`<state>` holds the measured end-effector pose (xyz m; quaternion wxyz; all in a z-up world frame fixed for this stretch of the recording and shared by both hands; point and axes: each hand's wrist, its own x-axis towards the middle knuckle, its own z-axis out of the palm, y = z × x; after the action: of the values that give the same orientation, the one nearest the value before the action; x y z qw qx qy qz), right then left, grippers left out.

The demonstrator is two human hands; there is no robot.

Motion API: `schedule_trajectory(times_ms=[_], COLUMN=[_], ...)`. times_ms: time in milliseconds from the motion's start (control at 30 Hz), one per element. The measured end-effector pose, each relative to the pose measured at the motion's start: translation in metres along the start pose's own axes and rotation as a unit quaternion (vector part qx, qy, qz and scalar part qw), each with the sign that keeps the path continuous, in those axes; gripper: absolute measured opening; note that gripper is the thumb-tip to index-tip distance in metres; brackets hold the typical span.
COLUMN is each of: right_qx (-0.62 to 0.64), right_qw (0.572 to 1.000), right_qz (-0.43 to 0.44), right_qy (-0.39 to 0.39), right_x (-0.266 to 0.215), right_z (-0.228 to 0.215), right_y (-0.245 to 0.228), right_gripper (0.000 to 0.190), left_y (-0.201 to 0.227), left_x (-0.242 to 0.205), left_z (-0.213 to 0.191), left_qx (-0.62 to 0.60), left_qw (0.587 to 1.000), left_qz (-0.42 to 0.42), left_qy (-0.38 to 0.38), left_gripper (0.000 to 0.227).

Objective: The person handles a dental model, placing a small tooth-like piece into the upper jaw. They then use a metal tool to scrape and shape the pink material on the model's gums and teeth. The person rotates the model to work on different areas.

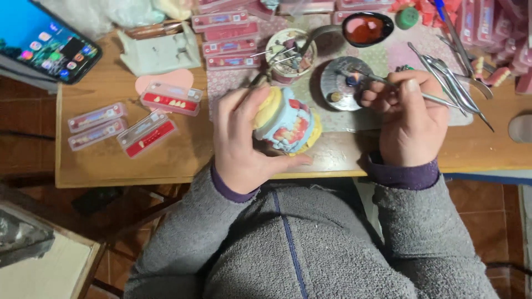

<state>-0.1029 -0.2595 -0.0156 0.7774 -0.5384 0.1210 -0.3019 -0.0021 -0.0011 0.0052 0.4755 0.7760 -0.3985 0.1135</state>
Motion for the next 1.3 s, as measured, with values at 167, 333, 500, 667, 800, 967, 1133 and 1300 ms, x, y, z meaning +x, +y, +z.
schedule_trajectory(times_ms=[167,333,500,667,800,967,1133,1300], right_qx=[0.04,0.016,0.055,0.05,0.011,0.006,0.028,0.036], right_qw=[0.999,0.999,0.998,0.998,1.0,0.999,0.999,0.999], right_qz=[0.012,0.008,0.043,0.03,-0.01,-0.036,-0.036,-0.018], right_qy=[-0.006,-0.028,0.007,0.006,0.003,0.018,0.005,0.017], right_x=[-0.005,-0.004,0.008,0.007,-0.001,-0.006,-0.005,-0.005], right_z=[-0.008,-0.033,-0.1,-0.094,-0.051,-0.031,-0.011,-0.004], right_y=[0.0,0.02,0.064,0.062,0.031,0.02,0.009,0.005], right_gripper=[0.016,0.02,0.018,0.02,0.018,0.022,0.019,0.02], left_y=[0.001,-0.009,-0.004,0.0,-0.004,-0.003,-0.001,0.002], left_x=[0.0,-0.006,0.0,0.0,0.001,0.0,0.001,0.003], left_z=[0.002,0.005,0.002,-0.004,0.001,0.0,0.0,-0.003], left_qx=[0.037,0.035,0.03,0.017,0.002,-0.001,0.021,0.024], left_qw=[0.999,0.998,0.998,0.999,0.999,1.0,1.0,1.0], left_qz=[-0.014,-0.015,0.016,0.005,0.017,0.014,-0.004,-0.002], left_qy=[0.015,0.042,0.05,0.047,0.03,0.008,-0.001,0.002], left_gripper=[0.114,0.114,0.114,0.109,0.112,0.11,0.108,0.11])
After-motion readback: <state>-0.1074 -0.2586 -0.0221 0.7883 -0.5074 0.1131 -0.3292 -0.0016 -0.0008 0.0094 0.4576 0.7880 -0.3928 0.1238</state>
